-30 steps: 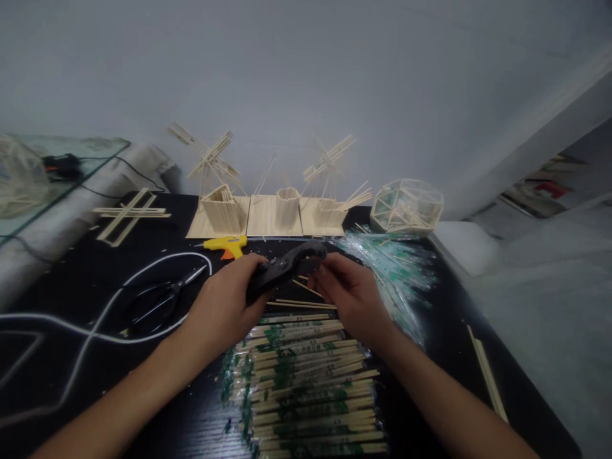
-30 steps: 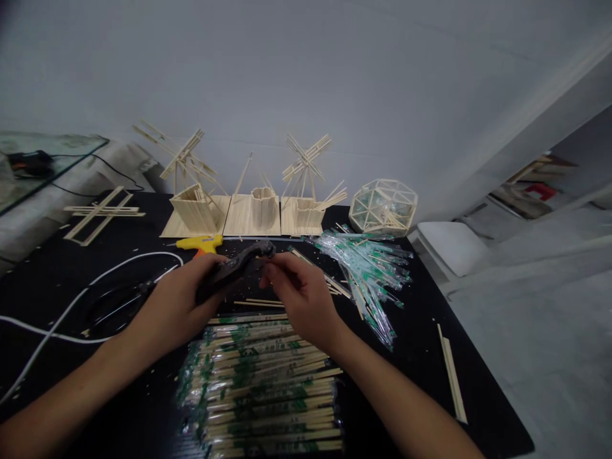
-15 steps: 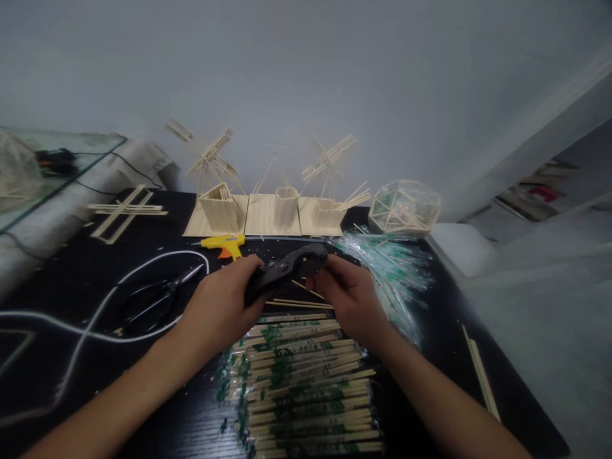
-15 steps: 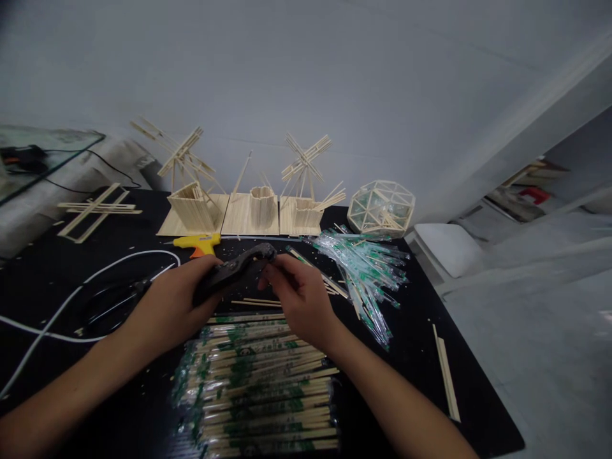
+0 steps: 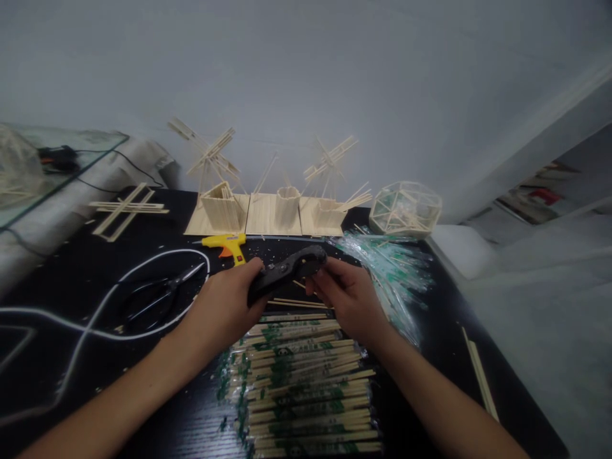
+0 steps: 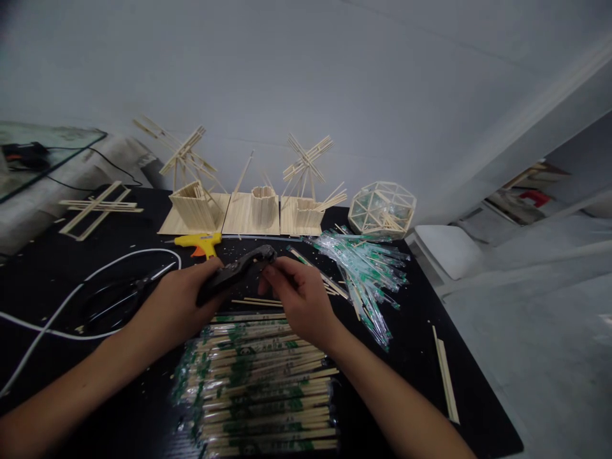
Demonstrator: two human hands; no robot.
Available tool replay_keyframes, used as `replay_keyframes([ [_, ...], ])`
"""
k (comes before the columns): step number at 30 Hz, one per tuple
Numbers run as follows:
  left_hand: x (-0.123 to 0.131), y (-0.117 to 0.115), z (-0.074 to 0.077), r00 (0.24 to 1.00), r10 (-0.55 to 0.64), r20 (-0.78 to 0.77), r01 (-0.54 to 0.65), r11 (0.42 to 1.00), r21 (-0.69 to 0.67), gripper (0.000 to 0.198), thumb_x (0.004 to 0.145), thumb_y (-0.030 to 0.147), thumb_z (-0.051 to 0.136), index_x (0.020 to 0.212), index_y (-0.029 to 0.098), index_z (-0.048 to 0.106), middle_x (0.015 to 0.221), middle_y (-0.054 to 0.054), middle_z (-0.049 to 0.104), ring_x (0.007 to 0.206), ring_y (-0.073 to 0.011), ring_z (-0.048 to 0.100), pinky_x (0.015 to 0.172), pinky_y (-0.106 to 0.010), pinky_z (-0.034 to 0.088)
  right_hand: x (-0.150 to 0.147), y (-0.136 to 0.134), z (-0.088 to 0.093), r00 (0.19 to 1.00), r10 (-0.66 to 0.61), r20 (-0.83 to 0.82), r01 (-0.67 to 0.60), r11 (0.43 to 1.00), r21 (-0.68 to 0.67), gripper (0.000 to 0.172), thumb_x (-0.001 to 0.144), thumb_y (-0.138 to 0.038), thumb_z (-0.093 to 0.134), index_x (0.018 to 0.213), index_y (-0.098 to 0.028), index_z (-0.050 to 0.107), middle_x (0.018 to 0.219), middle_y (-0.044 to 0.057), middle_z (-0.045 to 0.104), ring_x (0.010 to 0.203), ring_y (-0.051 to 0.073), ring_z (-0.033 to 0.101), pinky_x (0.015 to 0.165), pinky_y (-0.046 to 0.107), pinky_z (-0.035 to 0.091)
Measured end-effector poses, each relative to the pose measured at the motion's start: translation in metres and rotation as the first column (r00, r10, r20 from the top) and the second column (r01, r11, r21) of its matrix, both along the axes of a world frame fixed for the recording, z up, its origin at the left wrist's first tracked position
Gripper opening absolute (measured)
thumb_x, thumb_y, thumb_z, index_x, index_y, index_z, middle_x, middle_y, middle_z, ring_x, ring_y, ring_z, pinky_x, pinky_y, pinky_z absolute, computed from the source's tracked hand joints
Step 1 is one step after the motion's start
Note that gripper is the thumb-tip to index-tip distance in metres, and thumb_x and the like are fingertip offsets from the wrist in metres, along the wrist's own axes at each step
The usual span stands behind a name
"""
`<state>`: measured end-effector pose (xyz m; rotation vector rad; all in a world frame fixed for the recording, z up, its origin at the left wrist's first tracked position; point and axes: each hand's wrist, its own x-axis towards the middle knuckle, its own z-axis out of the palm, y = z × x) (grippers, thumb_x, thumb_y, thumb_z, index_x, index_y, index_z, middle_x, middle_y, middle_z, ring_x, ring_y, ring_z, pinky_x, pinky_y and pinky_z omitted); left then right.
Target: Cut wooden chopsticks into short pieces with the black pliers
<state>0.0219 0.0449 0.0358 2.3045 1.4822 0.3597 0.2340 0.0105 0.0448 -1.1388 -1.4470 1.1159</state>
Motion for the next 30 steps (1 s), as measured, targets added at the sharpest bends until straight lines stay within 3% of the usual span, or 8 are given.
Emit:
replay_keyframes([
  [14,0.0042,0.001,0.0036,0.98,0.015,-0.199,-0.018,1.0,-0.013,0.001,0.085,0.022,0.052,0.085,0.023,0.052,0.078,-0.006,0.072,0.075,-0.0277,0.071,0.061,-0.031,0.037,-0.0036,0.0008,-0.0031,1.0,-0.018,-0.021,0.017,0.998,-0.052,0.038,0.096,-0.048,0.06,0.071,-0.019,0.06,0.061,-0.002,0.051,0.05,0.009,0.037,0.044,0.025,0.025],
  [30,0.0033,0.0019,0.0029,0.972,0.021,-0.234,-0.028,0.999,-0.029,0.006,0.088,0.025,0.05,0.086,0.022,0.055,0.077,-0.008,0.072,0.075,-0.0286,0.072,0.062,-0.032,0.039,-0.0053,0.0018,-0.0064,0.998,-0.026,-0.055,0.023,0.998,-0.055,0.035,0.096,-0.046,0.06,0.075,-0.019,0.061,0.063,-0.002,0.053,0.049,0.008,0.035,0.045,0.024,0.026],
])
